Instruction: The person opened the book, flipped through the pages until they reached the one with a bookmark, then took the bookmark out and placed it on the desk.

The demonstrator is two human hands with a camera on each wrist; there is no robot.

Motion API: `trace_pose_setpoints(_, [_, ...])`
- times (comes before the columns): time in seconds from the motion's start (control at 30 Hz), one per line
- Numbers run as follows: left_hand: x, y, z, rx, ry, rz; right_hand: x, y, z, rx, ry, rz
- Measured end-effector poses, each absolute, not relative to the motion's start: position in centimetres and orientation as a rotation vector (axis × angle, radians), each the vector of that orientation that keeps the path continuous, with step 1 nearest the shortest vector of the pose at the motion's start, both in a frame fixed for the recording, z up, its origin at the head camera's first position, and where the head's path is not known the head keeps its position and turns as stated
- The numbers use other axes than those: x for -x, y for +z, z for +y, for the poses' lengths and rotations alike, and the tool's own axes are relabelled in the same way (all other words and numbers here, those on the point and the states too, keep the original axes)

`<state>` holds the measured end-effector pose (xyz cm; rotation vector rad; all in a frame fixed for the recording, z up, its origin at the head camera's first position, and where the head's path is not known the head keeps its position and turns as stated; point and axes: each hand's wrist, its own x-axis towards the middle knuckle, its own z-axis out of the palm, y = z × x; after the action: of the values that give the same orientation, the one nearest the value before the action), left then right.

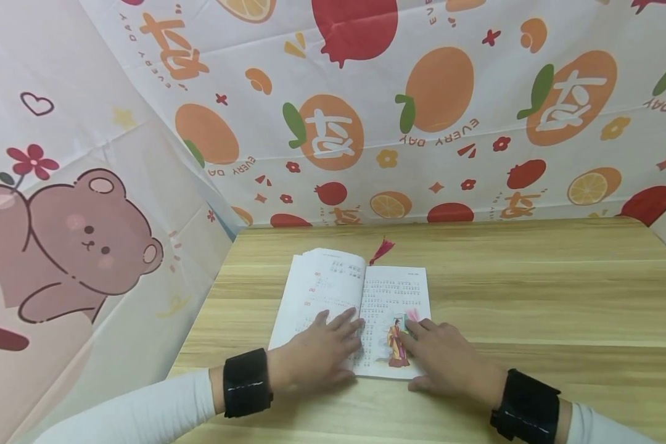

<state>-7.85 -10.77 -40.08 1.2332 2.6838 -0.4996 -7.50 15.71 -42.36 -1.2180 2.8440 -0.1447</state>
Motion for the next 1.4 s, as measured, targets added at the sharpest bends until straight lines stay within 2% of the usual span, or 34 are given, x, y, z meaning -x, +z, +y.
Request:
trace_pose_setpoints(0.6, [7.8, -40.8, -9.4, -1.081, -0.331, 2.750, 8.3, -41.9, 15.6, 1.177, -0.205, 2.817])
trace_pose_setpoints(0.93, [7.9, -40.7, -9.6, -1.080, -0.290, 2.731, 8.3, -41.9, 15.4, 1.160, -0.221, 2.811])
trace_pose_setpoints(1.17, [7.8, -41.0, -9.6, -1.289, -0.456, 2.709, 7.9, -42.0, 15.2, 1.231, -0.208, 2.825])
trace_pose_setpoints(1.4, [7.5, -41.3, -9.6, -1.445, -0.605, 2.744, 7.2, -42.0, 14.6, 1.460, -0.120, 2.859])
